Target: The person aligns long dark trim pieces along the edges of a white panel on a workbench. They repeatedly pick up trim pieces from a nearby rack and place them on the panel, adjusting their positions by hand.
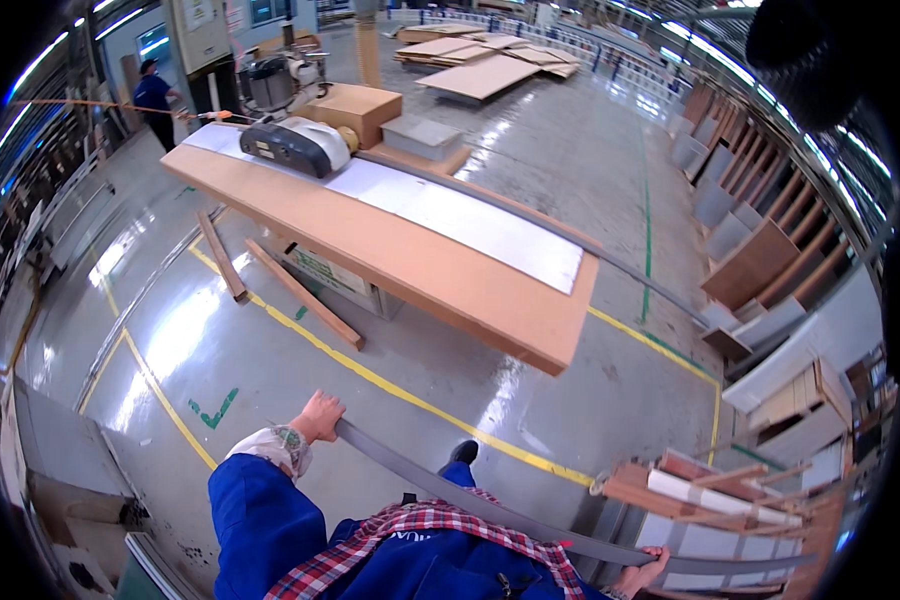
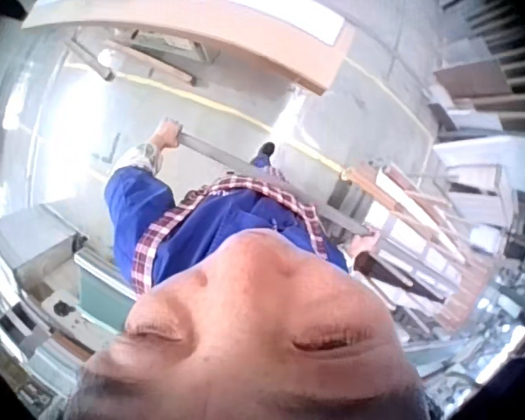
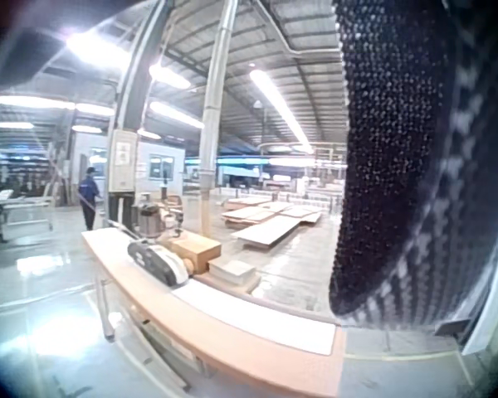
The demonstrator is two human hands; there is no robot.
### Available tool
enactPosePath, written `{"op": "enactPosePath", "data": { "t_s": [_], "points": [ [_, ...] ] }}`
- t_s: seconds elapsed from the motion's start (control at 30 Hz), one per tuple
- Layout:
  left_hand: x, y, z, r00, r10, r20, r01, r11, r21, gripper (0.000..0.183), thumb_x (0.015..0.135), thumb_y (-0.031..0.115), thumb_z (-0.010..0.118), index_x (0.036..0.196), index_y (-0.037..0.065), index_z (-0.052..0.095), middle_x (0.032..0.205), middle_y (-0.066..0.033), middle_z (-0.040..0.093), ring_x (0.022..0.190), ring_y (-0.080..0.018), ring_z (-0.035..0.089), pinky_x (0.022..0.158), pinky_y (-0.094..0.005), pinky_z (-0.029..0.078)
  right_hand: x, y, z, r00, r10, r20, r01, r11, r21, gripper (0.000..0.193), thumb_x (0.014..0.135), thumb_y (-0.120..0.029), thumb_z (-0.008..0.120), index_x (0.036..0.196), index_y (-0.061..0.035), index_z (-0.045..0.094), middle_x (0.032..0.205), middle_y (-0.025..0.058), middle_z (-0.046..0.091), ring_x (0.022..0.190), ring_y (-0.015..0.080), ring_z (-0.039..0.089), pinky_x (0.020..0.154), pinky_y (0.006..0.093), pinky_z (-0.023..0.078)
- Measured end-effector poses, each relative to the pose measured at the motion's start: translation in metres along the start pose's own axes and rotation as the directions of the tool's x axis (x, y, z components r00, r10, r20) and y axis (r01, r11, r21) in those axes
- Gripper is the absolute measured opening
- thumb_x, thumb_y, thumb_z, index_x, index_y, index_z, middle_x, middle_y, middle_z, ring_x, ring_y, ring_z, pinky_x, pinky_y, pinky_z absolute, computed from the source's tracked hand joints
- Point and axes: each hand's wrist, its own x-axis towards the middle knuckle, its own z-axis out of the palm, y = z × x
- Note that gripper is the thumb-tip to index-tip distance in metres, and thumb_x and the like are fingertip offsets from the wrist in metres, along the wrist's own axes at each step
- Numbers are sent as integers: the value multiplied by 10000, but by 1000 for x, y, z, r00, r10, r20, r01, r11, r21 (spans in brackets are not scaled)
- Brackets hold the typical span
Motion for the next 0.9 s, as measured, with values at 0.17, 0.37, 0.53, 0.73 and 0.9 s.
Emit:
{"op": "enactPosePath", "data": {
  "t_s": [0.17, 0.37, 0.53, 0.73, 0.9],
  "points": [
    [87, 45, -62, 960, 88, -265, -192, 897, -398, 401, 550, 310, 726, 842, 75, 583, 813, -113, 572, 836, -304, 568, 756, -401, 441, 70, -73, 108, 915, 359, -183, -68, 587, 807, 172, 860, -222, 545, 751, -107, 480, 712, 8, 490, 682, 112, 481, 663, 269, 420],
    [190, 86, -146, 729, 94, -678, -346, 905, -247, 367, 498, 208, 700, 809, 94, 540, 713, -75, 536, 729, -278, 553, 669, -384, 418, 134, -179, 273, 954, 280, -106, -62, 531, 845, 213, 890, -296, 524, 811, -99, 513, 770, 0, 509, 731, 118, 484, 756, 270, 398],
    [212, -13, -160, 661, -29, -750, -211, 952, -222, 340, 429, 122, 640, 749, 106, 527, 697, -56, 526, 686, -261, 536, 640, -374, 401, 214, -208, 322, 956, 286, 64, -130, 219, 967, 206, 896, -281, 529, 822, -89, 524, 776, 15, 533, 744, 129, 517, 745, 308, 443],
    [232, -109, -160, 683, -115, -721, -79, 970, -230, 302, 435, 106, 636, 704, 103, 498, 690, -58, 516, 707, -265, 528, 661, -377, 398, 229, -154, 442, 883, 366, 294, -430, 380, 819, 128, 874, -168, 562, 803, -64, 540, 750, 20, 537, 709, 137, 527, 731, 311, 460],
    [226, -199, -172, 750, -211, -627, 136, 977, -165, 317, 446, 87, 656, 702, 103, 471, 742, -66, 514, 772, -272, 517, 737, -385, 378, 208, -147, 544, 741, 383, 552, -665, 302, 683, 60, 854, -128, 559, 847, -68, 560, 814, 43, 553, 790, 149, 555, 743, 275, 452]
  ]
}}
